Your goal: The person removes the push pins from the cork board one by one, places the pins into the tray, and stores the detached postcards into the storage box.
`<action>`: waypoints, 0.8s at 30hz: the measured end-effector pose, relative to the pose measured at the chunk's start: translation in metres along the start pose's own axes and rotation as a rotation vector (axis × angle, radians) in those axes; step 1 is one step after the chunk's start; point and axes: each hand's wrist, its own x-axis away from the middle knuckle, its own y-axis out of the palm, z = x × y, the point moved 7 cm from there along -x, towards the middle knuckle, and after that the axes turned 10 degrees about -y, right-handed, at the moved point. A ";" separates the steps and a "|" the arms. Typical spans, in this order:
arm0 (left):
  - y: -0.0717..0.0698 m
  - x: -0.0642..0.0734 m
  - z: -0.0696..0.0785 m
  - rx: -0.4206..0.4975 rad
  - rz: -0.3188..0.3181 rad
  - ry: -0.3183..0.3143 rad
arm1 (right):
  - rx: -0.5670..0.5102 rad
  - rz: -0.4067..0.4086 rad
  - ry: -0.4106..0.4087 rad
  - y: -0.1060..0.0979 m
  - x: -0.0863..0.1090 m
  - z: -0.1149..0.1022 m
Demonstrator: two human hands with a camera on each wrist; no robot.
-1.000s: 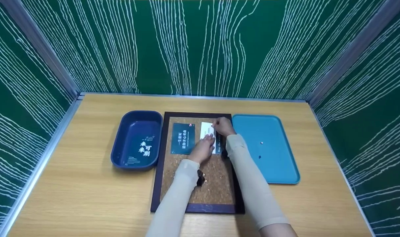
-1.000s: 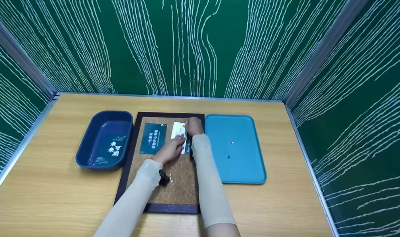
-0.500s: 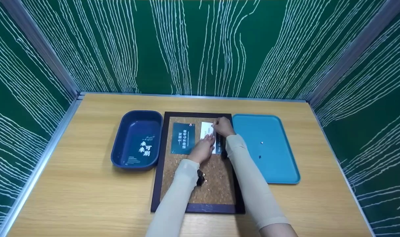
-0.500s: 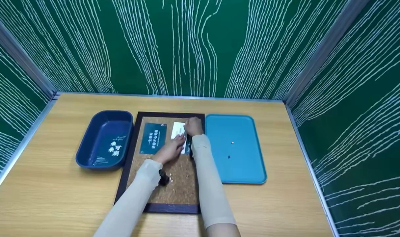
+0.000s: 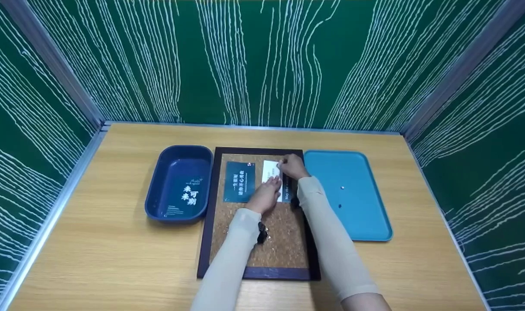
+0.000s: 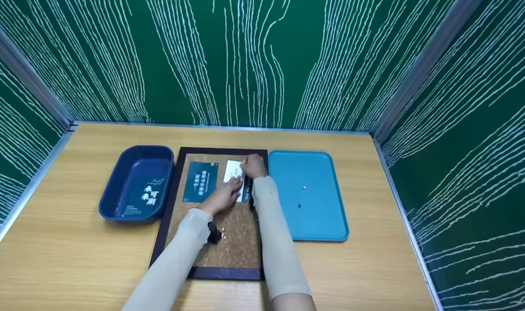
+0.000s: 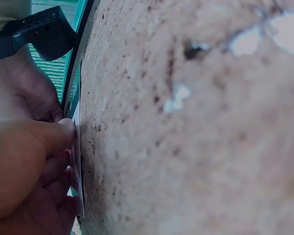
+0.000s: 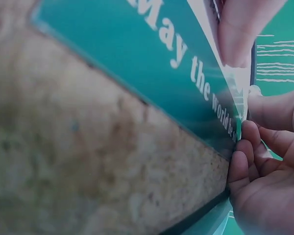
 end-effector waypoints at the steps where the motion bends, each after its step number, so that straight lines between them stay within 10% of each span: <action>1: 0.000 0.000 0.000 -0.004 -0.002 0.003 | 0.000 0.001 0.001 0.000 0.001 0.000; 24: 0.001 0.000 -0.002 0.041 -0.050 -0.043 | -0.067 0.016 -0.002 -0.008 0.015 -0.001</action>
